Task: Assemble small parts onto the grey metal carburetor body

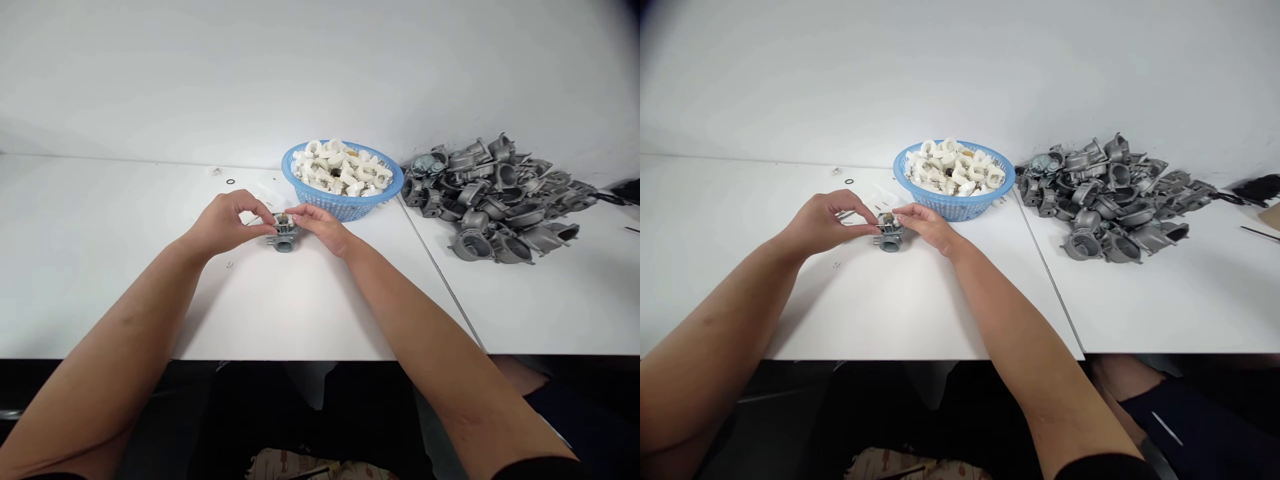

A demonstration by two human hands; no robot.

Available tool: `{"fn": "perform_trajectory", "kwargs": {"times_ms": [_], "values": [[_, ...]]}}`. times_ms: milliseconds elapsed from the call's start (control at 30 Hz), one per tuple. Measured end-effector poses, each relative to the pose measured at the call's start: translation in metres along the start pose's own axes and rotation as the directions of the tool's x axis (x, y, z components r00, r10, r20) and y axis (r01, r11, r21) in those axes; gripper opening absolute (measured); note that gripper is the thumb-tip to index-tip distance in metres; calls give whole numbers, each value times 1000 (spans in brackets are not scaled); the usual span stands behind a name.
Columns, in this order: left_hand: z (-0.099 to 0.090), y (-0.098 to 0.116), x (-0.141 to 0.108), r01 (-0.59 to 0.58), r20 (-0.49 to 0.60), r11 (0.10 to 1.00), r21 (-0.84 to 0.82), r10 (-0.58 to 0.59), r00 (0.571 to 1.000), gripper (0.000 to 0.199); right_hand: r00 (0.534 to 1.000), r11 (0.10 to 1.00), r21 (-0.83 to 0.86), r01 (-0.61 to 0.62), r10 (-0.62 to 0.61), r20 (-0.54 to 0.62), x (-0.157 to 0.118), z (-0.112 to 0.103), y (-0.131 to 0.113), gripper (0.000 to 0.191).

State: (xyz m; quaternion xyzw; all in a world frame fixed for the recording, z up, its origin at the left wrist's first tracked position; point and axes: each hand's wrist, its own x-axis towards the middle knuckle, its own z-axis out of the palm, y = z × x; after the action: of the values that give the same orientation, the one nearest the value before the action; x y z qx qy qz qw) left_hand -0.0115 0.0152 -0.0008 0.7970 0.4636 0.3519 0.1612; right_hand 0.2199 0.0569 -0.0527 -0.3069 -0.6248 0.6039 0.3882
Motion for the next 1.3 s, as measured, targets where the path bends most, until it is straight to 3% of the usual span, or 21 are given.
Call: {"fn": "perform_trajectory", "kwargs": {"times_ms": [367,533,867,1300], "values": [[-6,2,-1,0,78,999,-54,4,997,19,998,997,72,-14,10,64,-1,-6,1,36],[-6,4,-1,29,54,999,-24,-28,998,17,998,997,70,-16,12,68,0,-8,2,37],[-4,7,0,-29,37,998,-53,31,999,20,998,993,111,-41,35,54,-2,-4,0,44],[-1,5,0,9,86,997,-82,-2,996,21,998,993,100,-57,53,41,-1,-5,1,42]]}}
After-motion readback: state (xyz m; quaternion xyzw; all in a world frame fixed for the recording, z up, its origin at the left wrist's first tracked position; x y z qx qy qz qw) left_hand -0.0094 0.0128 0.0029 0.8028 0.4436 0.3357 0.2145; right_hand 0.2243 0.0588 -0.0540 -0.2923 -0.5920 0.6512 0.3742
